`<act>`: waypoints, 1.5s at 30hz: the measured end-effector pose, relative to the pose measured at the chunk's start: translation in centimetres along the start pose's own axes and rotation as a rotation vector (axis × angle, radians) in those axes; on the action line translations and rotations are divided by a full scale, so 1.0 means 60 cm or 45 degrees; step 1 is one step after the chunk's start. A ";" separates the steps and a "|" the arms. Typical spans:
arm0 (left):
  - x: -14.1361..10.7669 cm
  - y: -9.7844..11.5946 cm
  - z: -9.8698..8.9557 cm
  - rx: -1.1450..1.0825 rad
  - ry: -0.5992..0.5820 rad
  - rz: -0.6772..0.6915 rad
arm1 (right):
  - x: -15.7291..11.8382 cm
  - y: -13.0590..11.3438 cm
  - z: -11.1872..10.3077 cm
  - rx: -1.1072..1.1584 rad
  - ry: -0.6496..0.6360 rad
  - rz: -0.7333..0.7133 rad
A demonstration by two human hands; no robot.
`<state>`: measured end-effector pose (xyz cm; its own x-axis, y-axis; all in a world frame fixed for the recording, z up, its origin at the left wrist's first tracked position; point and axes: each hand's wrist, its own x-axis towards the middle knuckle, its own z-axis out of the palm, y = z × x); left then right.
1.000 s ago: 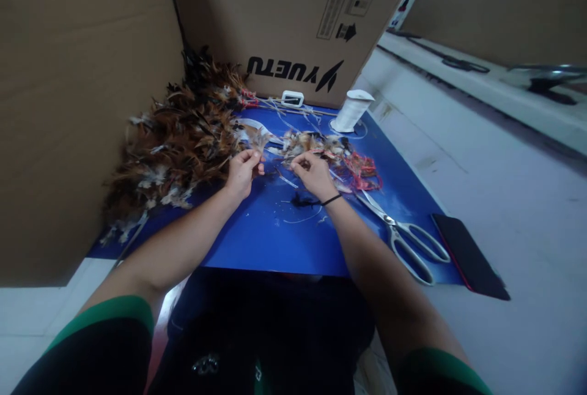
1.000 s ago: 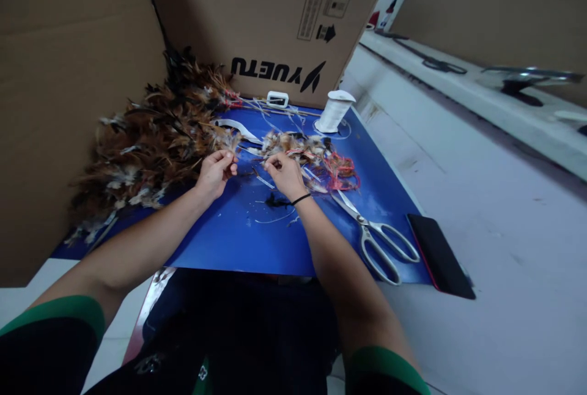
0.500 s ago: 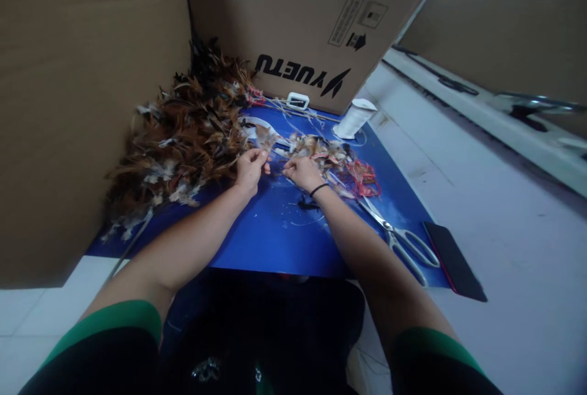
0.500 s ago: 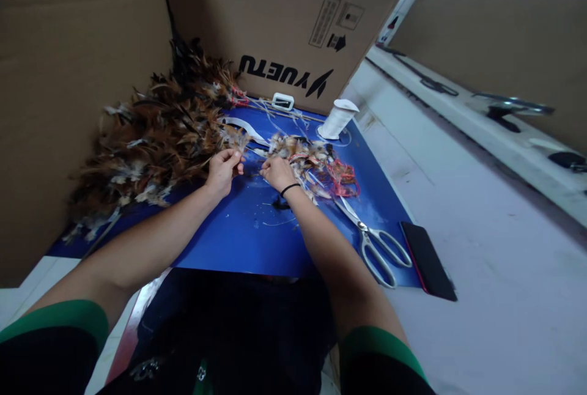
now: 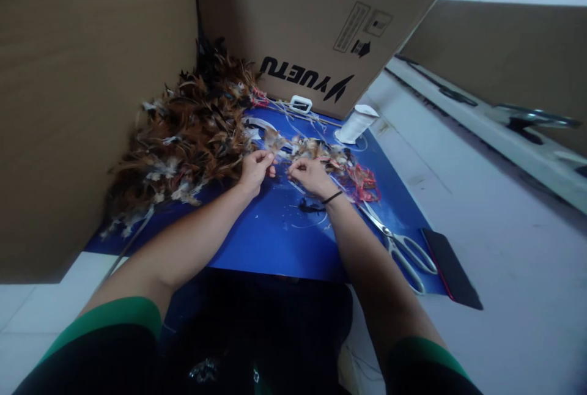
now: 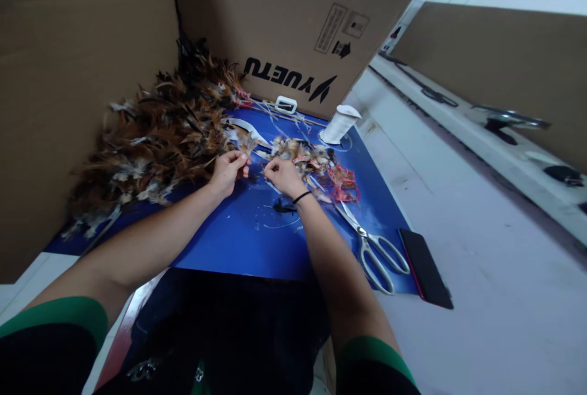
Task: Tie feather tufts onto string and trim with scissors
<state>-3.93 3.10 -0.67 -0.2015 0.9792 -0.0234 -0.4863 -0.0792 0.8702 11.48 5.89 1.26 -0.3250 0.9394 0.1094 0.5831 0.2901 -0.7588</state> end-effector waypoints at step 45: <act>-0.034 0.013 0.015 0.446 -0.282 -0.211 | -0.065 -0.035 -0.010 -1.195 0.164 -0.596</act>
<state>-3.15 1.21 0.51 0.0607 0.9927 -0.1040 -0.1716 0.1130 0.9787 11.96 1.70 2.81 -0.6172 0.6934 0.3719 0.7798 0.6021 0.1713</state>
